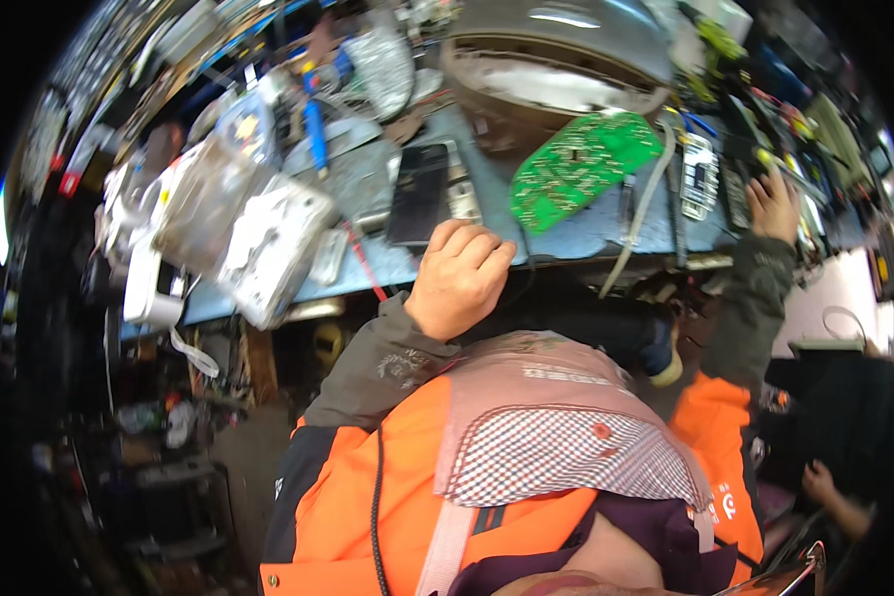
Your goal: The person holds a green circuit board and uses a soldering iron to apply solder to several points on the board. They repeatedly flip the board to inspect both sides and continue soldering different areas.
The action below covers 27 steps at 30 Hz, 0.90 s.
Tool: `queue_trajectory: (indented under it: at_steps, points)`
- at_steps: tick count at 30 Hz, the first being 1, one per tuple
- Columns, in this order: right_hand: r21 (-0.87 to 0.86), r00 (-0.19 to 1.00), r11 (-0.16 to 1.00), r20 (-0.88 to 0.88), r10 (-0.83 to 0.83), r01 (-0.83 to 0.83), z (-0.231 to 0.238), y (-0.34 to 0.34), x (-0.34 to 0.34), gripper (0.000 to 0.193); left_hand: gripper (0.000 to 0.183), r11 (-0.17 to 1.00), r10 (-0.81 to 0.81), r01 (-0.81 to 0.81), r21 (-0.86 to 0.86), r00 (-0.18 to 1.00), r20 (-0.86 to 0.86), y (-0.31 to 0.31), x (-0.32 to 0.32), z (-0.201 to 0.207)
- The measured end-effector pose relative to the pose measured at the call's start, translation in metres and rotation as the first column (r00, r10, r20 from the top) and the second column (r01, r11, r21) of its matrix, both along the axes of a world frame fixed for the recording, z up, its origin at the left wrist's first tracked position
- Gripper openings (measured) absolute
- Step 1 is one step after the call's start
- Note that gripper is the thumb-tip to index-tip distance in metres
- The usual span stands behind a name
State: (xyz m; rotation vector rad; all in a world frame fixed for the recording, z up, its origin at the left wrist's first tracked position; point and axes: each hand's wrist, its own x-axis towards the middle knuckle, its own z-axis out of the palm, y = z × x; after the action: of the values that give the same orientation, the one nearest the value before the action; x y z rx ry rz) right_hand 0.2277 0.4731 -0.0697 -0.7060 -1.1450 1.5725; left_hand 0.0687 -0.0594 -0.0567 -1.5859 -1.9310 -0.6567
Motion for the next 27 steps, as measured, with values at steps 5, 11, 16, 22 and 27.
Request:
queue_trajectory:
  at_steps: [5,11,16,22,27]
  points:
    - [0.067,0.994,0.995,-0.077,0.079,-0.074,-0.034,-0.116,0.029,0.028,0.02,0.844,0.462,-0.486,0.226,0.874,0.152,-0.084,-0.01,0.007]
    - [0.098,0.979,0.983,0.147,0.139,-0.154,-0.068,-0.3,0.045,0.01,0.014,0.555,0.73,-0.814,0.171,0.575,0.369,-0.188,-0.073,0.01]
    - [0.022,0.87,0.915,0.32,0.374,-0.402,-0.093,-0.331,0.057,0.01,0.015,0.612,0.743,-0.788,-0.064,0.545,0.389,-0.218,-0.103,0.017]
    - [-0.02,0.853,0.917,0.358,0.379,-0.399,-0.101,-0.342,0.06,0.011,0.019,0.525,0.842,-0.816,-0.243,0.456,0.287,-0.235,-0.13,0.017]
    - [-0.029,0.832,0.906,0.386,0.399,-0.422,-0.096,-0.35,0.057,0.011,0.017,0.547,0.835,-0.804,-0.232,0.503,0.224,-0.236,-0.139,0.008]
